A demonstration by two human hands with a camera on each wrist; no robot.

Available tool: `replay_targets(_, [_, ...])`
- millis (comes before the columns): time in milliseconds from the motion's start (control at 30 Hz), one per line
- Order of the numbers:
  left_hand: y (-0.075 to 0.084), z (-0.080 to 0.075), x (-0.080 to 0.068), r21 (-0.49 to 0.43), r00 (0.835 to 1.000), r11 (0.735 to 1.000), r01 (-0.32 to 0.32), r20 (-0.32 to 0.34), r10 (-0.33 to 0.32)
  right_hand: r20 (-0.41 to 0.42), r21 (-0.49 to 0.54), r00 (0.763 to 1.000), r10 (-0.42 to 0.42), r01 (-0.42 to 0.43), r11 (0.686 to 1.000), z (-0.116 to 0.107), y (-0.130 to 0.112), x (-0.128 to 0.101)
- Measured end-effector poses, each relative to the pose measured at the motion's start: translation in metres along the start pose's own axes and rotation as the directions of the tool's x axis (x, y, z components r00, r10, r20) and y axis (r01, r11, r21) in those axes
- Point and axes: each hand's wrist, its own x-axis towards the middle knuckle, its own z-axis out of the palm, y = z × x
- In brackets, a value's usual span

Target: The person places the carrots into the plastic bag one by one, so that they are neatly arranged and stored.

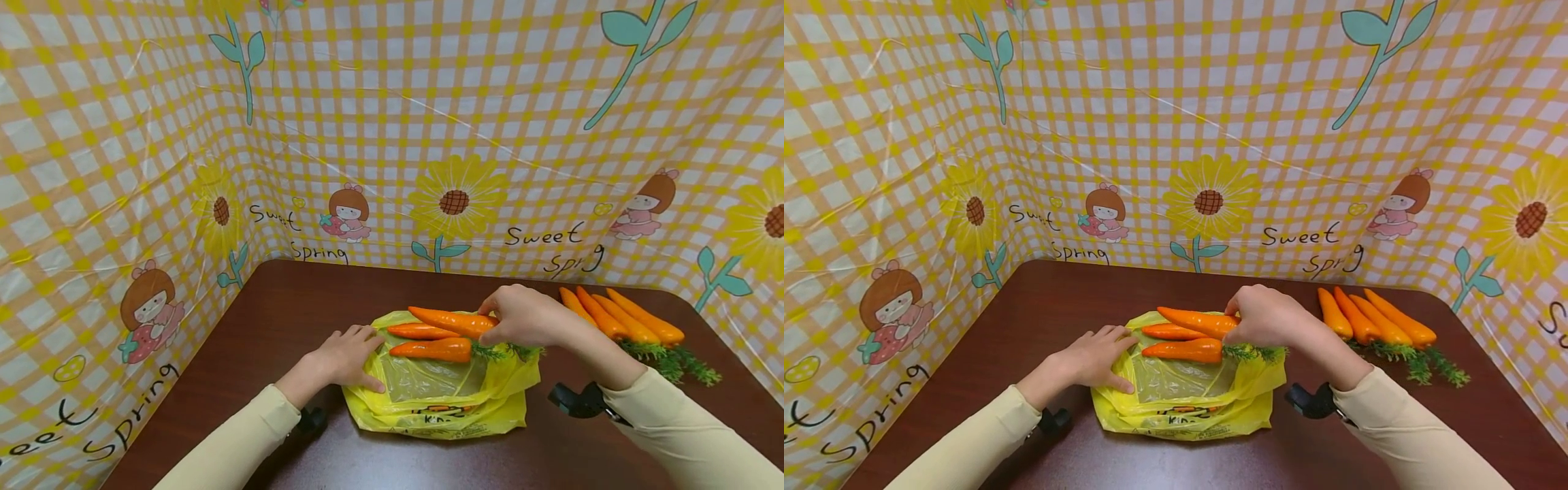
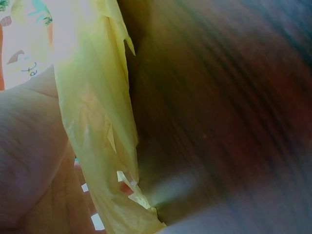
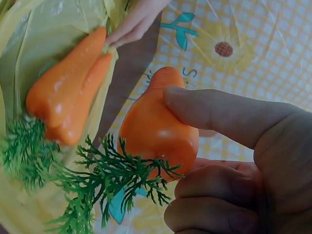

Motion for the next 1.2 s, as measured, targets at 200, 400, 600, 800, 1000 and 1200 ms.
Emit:
replay_targets(200, [0.000, 0.000, 0.000, 0.005, 1.000, 1.000, -0.004, -0.003, 0.004, 0.020, -0.011, 1.000, 0.002, -0.002, 1.000, 0.011, -0.010, 0.003])
replay_targets(400, [0.001, 0.000, -0.001, 0.000, 1.000, 1.000, -0.014, -0.014, 0.014, 0.031, -0.027, 0.999, -0.011, 0.012, 1.000, 0.022, -0.016, 0.007])
replay_targets(600, [0.001, -0.001, -0.002, 0.002, 1.000, 1.000, -0.012, -0.016, 0.012, 0.028, -0.047, 0.999, -0.038, 0.039, 0.998, 0.035, -0.018, 0.011])
replay_targets(800, [0.001, 0.000, -0.002, 0.004, 1.000, 1.000, -0.007, -0.011, 0.007, -0.015, -0.109, 0.994, -0.108, 0.106, 0.988, 0.048, -0.014, 0.012])
replay_targets(1000, [0.001, -0.001, -0.001, -0.009, 1.000, 1.000, -0.009, -0.013, 0.009, -0.004, -0.092, 0.998, -0.056, 0.056, 0.994, 0.061, -0.013, 0.013])
replay_targets(1200, [0.001, 0.000, -0.001, -0.007, 1.000, 1.000, -0.002, -0.016, 0.002, -0.010, -0.109, 0.999, -0.036, 0.035, 0.993, 0.071, -0.013, 0.014])
